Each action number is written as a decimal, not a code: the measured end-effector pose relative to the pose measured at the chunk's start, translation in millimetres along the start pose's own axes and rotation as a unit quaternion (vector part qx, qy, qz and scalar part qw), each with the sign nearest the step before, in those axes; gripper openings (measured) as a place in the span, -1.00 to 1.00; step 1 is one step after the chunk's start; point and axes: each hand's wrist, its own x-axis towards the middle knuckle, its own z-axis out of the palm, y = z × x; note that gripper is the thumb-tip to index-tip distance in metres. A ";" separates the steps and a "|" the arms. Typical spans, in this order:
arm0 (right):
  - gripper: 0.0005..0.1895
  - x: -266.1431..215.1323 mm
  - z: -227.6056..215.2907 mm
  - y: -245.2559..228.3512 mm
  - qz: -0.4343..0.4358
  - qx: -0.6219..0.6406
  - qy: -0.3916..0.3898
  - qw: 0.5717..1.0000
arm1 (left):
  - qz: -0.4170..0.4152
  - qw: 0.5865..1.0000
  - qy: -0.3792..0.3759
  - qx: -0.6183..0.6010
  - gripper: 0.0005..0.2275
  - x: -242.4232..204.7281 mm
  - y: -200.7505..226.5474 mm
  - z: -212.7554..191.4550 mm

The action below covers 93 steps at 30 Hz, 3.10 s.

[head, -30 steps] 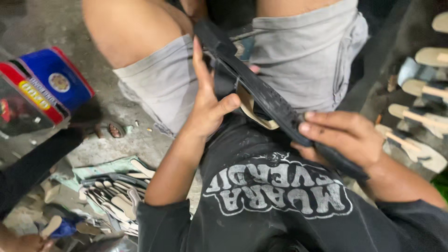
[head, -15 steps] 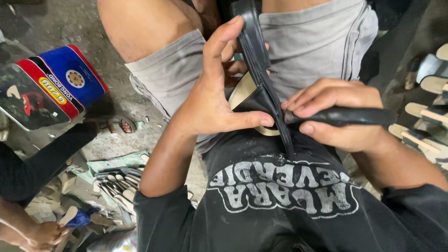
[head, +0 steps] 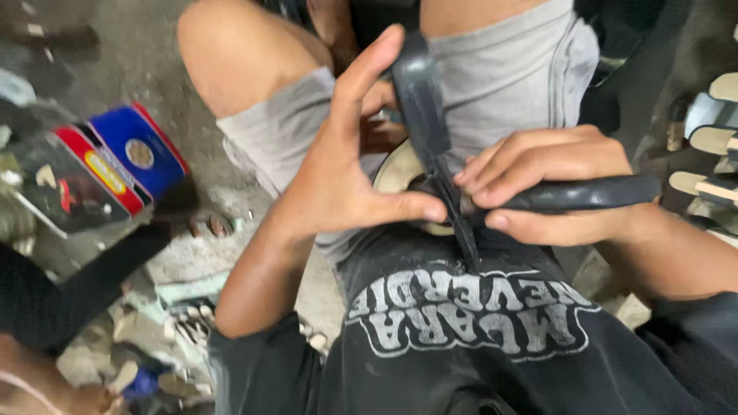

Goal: The person assembles black slippers by attaching the sole to the upper part. They use a heated metal tool to press and secure the components together, repeating the process for multiple slippers.

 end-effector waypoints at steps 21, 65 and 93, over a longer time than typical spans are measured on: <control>-0.80 2.7 -21.3 -3.7 0.083 0.008 -0.042 0.996 | 0.028 0.999 0.008 -0.044 -0.30 -9.4 1.6 0.3; -0.66 -61.0 -24.9 82.0 0.269 0.013 0.131 0.954 | -0.039 0.927 0.239 -0.287 -0.75 45.1 -66.1 -1.7; -0.78 -29.7 12.8 78.4 0.262 -0.111 0.127 0.950 | 0.040 0.873 0.173 -0.454 -0.59 53.0 -73.0 -7.3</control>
